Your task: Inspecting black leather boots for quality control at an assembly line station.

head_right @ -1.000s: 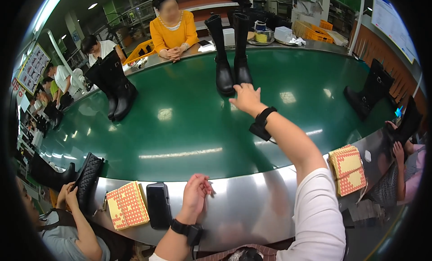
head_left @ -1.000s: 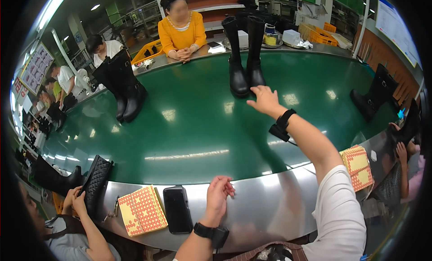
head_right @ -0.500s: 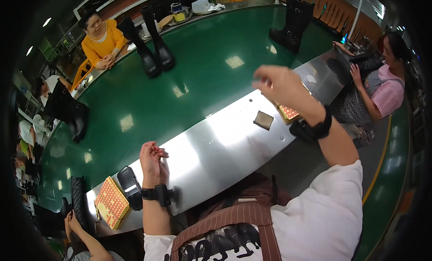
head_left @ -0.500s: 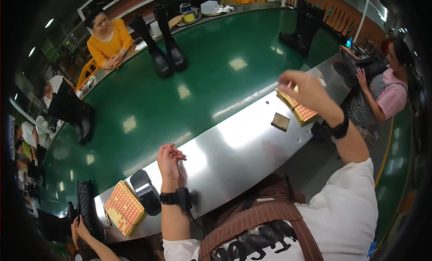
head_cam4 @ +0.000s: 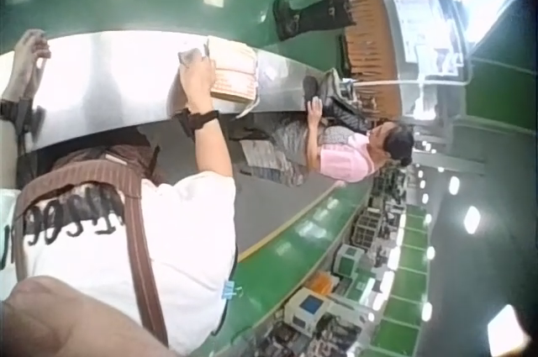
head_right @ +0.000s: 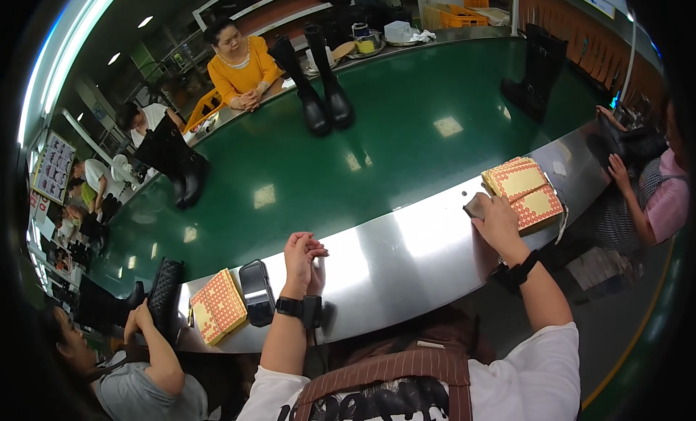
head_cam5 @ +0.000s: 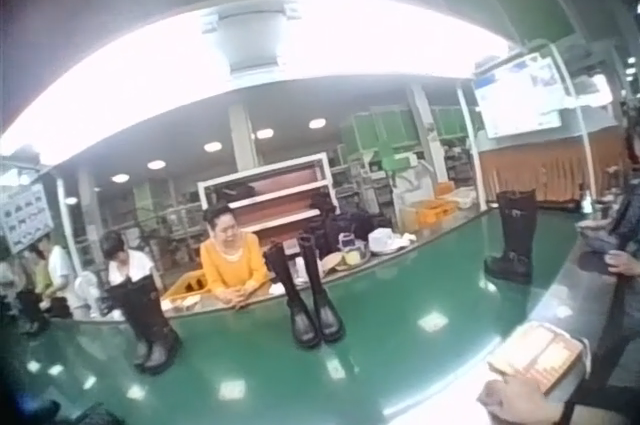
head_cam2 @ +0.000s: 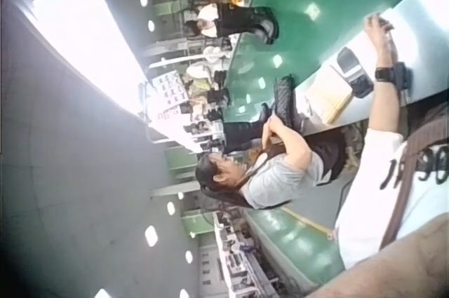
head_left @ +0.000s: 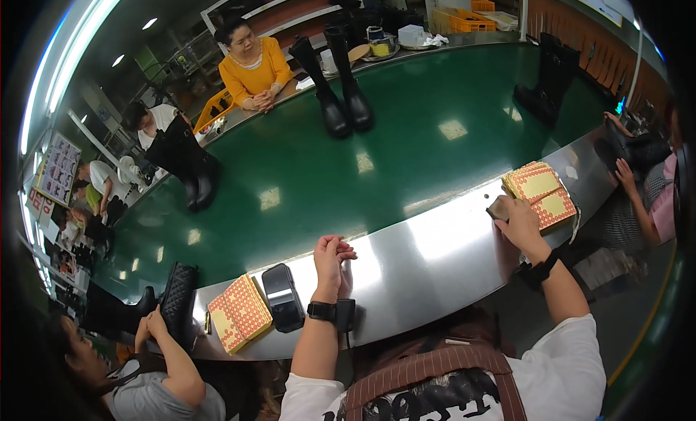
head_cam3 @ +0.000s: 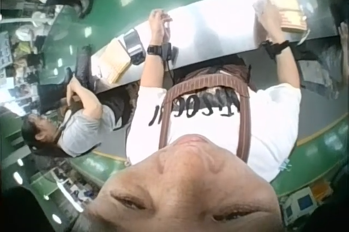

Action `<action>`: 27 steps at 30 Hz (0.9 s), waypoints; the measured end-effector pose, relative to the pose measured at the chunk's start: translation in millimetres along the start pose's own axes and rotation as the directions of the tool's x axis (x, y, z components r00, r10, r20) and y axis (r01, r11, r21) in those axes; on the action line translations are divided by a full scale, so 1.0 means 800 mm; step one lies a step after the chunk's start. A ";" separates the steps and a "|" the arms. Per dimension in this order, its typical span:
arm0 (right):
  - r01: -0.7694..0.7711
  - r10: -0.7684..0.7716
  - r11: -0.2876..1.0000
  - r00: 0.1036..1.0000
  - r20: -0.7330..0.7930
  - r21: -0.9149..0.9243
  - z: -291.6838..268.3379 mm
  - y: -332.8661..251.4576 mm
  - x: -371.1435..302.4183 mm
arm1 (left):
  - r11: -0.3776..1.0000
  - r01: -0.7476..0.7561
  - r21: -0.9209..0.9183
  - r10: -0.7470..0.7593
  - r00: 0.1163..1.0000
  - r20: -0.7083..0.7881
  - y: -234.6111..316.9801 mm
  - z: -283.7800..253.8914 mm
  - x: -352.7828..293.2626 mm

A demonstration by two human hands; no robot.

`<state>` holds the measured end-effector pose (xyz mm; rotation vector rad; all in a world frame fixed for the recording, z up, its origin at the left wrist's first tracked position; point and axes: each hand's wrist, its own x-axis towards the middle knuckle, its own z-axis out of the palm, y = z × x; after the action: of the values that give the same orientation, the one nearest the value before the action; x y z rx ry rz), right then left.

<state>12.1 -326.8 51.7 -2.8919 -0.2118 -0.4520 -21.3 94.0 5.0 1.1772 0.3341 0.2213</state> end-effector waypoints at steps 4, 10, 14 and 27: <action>0.091 -0.087 0.996 0.986 -0.143 0.026 -0.005 -0.013 0.018 | 0.999 0.026 0.040 -0.025 0.999 -0.032 -0.002 0.001 0.000; 0.079 -0.149 0.934 0.973 0.179 0.347 -0.028 -0.063 0.073 | 0.998 0.032 0.049 -0.032 0.999 0.001 -0.002 0.000 0.001; 0.085 -0.194 0.754 0.976 0.097 0.651 -0.016 -0.119 0.168 | 0.996 0.072 0.052 -0.071 0.997 -0.011 0.000 0.002 -0.001; 0.059 -0.121 0.847 0.989 0.085 0.529 0.231 -0.313 0.424 | 0.953 0.246 -0.177 -0.246 0.969 0.021 0.016 -0.005 -0.002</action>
<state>341.5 -6.1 31.7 -2.3703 -0.4201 -0.1956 -24.1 101.6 16.1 0.9483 0.4494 0.0325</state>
